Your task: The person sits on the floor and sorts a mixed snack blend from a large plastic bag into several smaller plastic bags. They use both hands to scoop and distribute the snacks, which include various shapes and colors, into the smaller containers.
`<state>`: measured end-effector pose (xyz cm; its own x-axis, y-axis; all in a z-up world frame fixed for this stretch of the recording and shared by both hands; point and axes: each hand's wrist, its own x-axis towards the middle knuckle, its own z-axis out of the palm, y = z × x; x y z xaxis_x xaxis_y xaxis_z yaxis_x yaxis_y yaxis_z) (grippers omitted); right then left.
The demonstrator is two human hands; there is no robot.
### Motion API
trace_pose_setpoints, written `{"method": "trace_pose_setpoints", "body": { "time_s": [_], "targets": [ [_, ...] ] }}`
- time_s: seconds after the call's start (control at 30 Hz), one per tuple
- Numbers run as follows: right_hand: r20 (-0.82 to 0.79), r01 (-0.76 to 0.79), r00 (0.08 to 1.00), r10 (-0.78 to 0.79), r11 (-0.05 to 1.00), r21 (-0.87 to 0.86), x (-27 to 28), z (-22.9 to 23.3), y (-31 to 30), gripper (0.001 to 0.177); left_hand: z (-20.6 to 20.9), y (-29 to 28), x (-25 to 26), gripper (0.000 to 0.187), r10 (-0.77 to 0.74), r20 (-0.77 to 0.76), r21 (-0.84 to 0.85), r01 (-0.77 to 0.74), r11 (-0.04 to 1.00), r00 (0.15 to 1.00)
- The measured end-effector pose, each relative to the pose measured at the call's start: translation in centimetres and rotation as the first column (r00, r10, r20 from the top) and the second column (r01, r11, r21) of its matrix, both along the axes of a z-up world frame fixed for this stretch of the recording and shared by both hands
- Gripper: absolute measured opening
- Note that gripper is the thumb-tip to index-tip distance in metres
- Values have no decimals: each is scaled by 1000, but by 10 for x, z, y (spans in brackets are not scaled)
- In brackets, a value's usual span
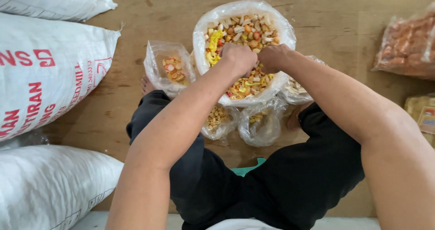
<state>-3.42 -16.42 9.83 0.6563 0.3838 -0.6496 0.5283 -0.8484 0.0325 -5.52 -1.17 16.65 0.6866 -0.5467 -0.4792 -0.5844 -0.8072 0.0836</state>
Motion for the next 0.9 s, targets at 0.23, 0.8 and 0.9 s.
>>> {"method": "trace_pose_setpoints", "body": {
  "time_s": [0.23, 0.8, 0.9],
  "targets": [
    [54, -62, 997, 62, 998, 4, 1, -50, -10, 30, -10, 5, 14, 15, -14, -177, 100, 32, 994, 984],
    [-548, 459, 702, -455, 877, -140, 8, 74, -64, 43, 32, 23, 11, 26, 40, -245, 205, 12, 979, 969],
    [-426, 403, 795, -433, 900, -164, 3, 60, -95, 35, 38, 21, 9, 23, 57, -258, 199, -4, 980, 964]
  ]
}}
